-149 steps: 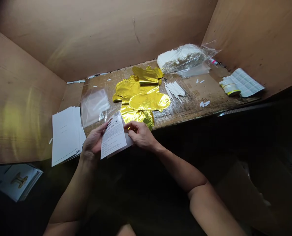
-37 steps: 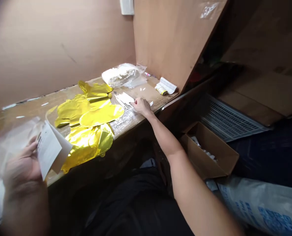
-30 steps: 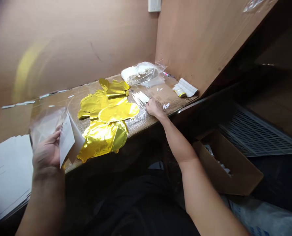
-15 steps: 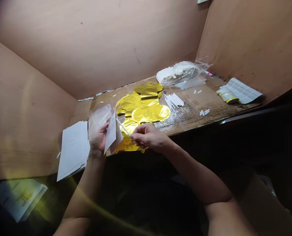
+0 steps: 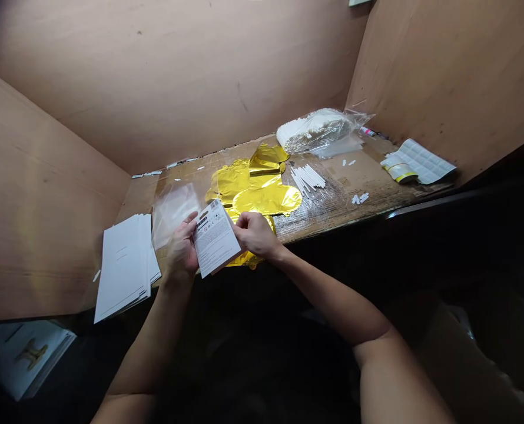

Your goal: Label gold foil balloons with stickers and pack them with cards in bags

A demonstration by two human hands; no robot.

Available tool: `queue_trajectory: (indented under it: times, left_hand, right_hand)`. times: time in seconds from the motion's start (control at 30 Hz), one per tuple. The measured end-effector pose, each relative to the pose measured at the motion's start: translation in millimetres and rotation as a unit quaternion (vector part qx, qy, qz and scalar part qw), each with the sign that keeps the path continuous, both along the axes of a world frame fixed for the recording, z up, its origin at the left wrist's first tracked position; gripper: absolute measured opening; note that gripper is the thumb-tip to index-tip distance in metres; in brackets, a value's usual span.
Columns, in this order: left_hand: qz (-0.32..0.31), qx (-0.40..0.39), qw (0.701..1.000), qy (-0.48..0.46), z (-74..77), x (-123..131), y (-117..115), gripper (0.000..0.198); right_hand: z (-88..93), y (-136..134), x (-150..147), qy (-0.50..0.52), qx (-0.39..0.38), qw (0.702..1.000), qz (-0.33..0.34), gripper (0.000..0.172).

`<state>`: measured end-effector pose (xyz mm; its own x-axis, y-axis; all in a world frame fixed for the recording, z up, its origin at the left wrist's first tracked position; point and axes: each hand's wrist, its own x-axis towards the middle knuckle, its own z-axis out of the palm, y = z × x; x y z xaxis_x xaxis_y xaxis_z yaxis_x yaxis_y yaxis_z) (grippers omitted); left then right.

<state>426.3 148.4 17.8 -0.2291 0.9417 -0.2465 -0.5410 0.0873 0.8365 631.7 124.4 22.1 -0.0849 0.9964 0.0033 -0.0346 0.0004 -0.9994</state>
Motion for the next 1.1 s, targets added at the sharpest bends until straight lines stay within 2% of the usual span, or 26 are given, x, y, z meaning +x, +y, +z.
queue_trajectory:
  times: [0.07,0.2,0.23,0.33,0.4,0.5,0.57,0.7,0.77,0.83,0.97,1.03,1.1]
  left_hand:
    - [0.02,0.01,1.0,0.001,-1.8,6,0,0.03]
    - [0.06,0.052,0.997,0.011,-5.1,19,1,0.034]
    - [0.061,0.062,0.996,0.014,-6.7,24,0,0.034]
    - [0.04,0.088,0.995,0.012,-13.4,47,-12,0.033]
    - [0.02,0.098,0.995,0.012,-17.4,62,-24,0.036]
    - [-0.021,0.093,0.995,0.011,-18.8,72,-35,0.043]
    - [-0.024,0.085,0.996,-0.004,-17.3,69,-32,0.046]
    - [0.022,0.099,0.995,-0.006,-17.5,66,-13,0.046]
    - [-0.012,0.123,0.992,0.029,-21.4,76,-13,0.04]
    - [-0.075,0.135,0.986,0.061,-26.3,92,-21,0.037]
    - [-0.196,0.098,0.974,0.053,-36.2,117,-34,0.048]
    - [-0.226,0.079,0.97,0.051,-42.4,128,-37,0.05]
    - [-0.231,0.075,0.967,0.072,-48.6,139,-42,0.042]
  right_hand:
    - [-15.1,-6,-2,0.072,-0.03,0.996,-0.032,0.057]
    - [-39.7,-38,-14,0.187,-0.131,0.972,0.059,0.067]
    - [-44.7,-45,-18,0.194,-0.137,0.97,0.052,0.069]
    - [-56.4,-57,-31,0.194,-0.126,0.972,-0.047,0.068]
    - [-60.1,-57,-34,0.186,-0.115,0.971,-0.1,0.067]
    - [-58.2,-53,-30,0.177,-0.101,0.971,-0.127,0.063]
    - [-54.9,-52,-26,0.172,-0.089,0.973,-0.125,0.061]
    - [-53.9,-50,-24,0.165,-0.064,0.978,-0.11,0.056]
    - [-56.2,-47,-20,0.176,-0.051,0.973,-0.137,0.054]
    - [-58.9,-47,-10,0.188,-0.04,0.965,-0.178,0.052]
    - [-65.0,-64,22,0.185,-0.067,0.962,-0.189,0.057]
    - [-70.1,-76,32,0.179,-0.092,0.96,-0.195,0.061]
    - [-76.3,-83,35,0.176,-0.103,0.951,-0.231,0.061]
